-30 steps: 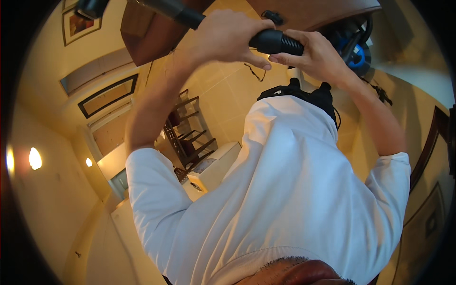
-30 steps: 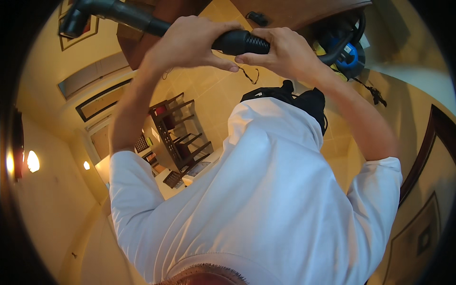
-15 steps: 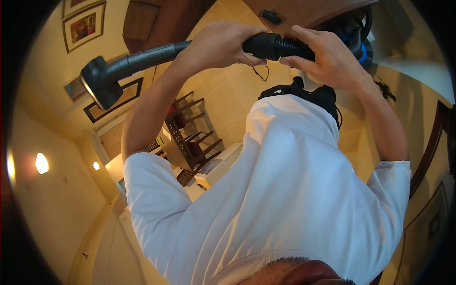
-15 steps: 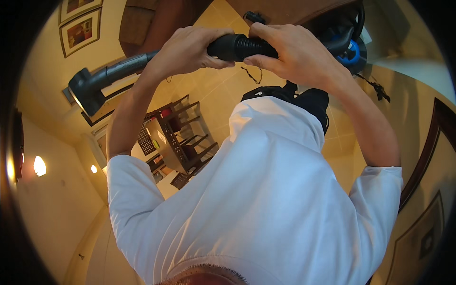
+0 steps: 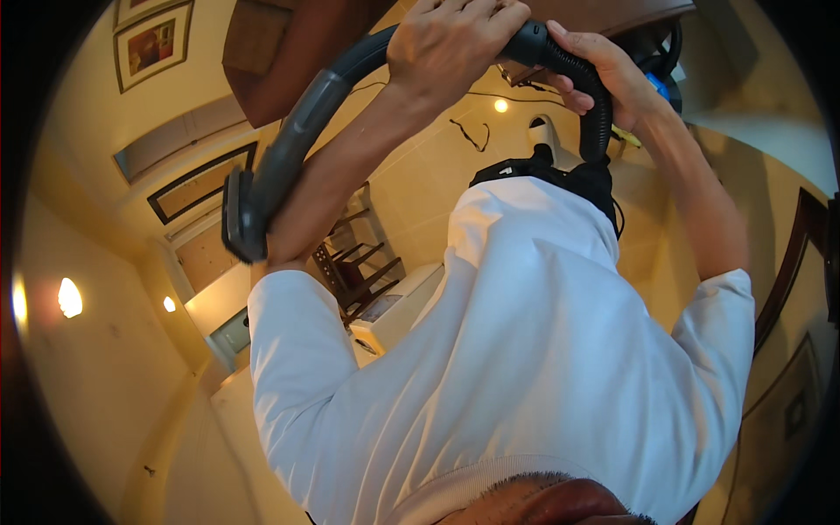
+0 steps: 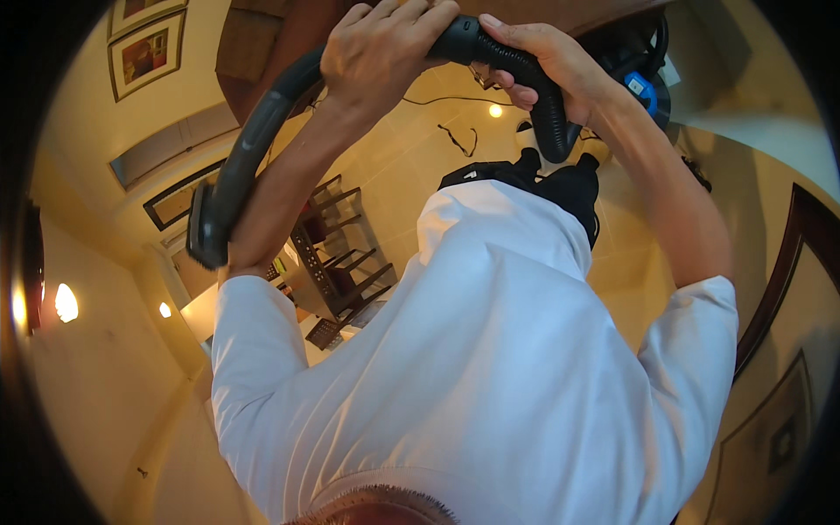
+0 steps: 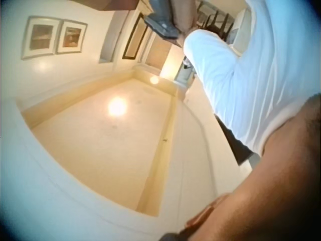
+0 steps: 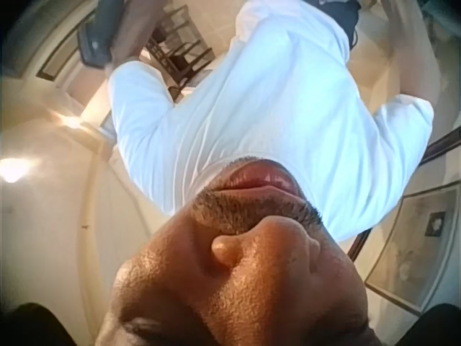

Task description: The person assembles a vacuum cleaner by connecting the hose to the handle and then attaching a brush tool to the end of the hose, using their hands to press and secure the pieces together.

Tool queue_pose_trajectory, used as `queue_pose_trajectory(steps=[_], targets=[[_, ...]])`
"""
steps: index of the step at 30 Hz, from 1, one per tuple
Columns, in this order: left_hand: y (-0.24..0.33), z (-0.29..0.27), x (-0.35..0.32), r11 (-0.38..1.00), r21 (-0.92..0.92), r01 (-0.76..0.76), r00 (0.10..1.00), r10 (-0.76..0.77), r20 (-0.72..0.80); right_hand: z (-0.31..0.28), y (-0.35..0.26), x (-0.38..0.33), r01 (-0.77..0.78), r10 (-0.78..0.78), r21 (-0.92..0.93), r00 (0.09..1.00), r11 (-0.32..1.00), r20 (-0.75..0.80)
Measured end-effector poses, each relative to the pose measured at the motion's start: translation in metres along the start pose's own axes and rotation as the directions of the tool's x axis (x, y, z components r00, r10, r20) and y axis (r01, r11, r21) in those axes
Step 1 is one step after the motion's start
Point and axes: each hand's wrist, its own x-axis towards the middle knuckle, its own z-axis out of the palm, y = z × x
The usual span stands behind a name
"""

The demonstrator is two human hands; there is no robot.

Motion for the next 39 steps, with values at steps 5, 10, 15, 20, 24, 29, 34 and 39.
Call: queue_pose_trajectory(steps=[5,10,15,20,24,29,34,39], targets=[[-0.013,0.005,0.003,0.998,-0.057,0.011,1.000,-0.012,-0.005,-0.002,0.010,0.010,0.326,-0.450,-0.555,0.887,0.765,-0.099],[-0.010,-0.001,-0.001,0.990,-0.125,0.064,0.997,-0.058,0.047,0.005,0.015,-0.022,0.281,-0.641,-0.877,0.766,0.389,-0.039],[-0.035,0.003,-0.010,0.777,-0.568,0.271,0.899,0.005,0.437,0.000,0.016,-0.024,0.286,-0.756,-0.957,0.635,0.038,0.160],[-0.041,0.008,-0.008,0.356,-0.577,0.735,0.508,0.273,0.817,0.003,-0.010,-0.022,0.373,-0.707,-0.922,0.623,-0.106,0.334],[-0.038,0.001,-0.004,0.481,-0.713,0.511,0.755,0.146,0.640,-0.003,-0.025,-0.014,0.486,-0.685,-0.870,0.661,0.079,0.308],[-0.028,-0.009,0.006,0.656,-0.645,0.392,0.898,-0.118,0.424,0.042,-0.064,-0.018,0.411,-0.652,-0.778,0.759,0.474,0.004],[-0.018,0.019,0.000,0.951,-0.305,0.058,0.998,-0.052,0.028,-0.005,-0.048,0.001,-0.001,-0.056,-0.457,0.992,0.889,-0.110],[-0.016,0.056,0.005,0.983,-0.186,0.007,0.996,-0.024,-0.088,-0.032,-0.043,0.017,-0.297,0.298,-0.082,0.955,0.951,-0.001]])
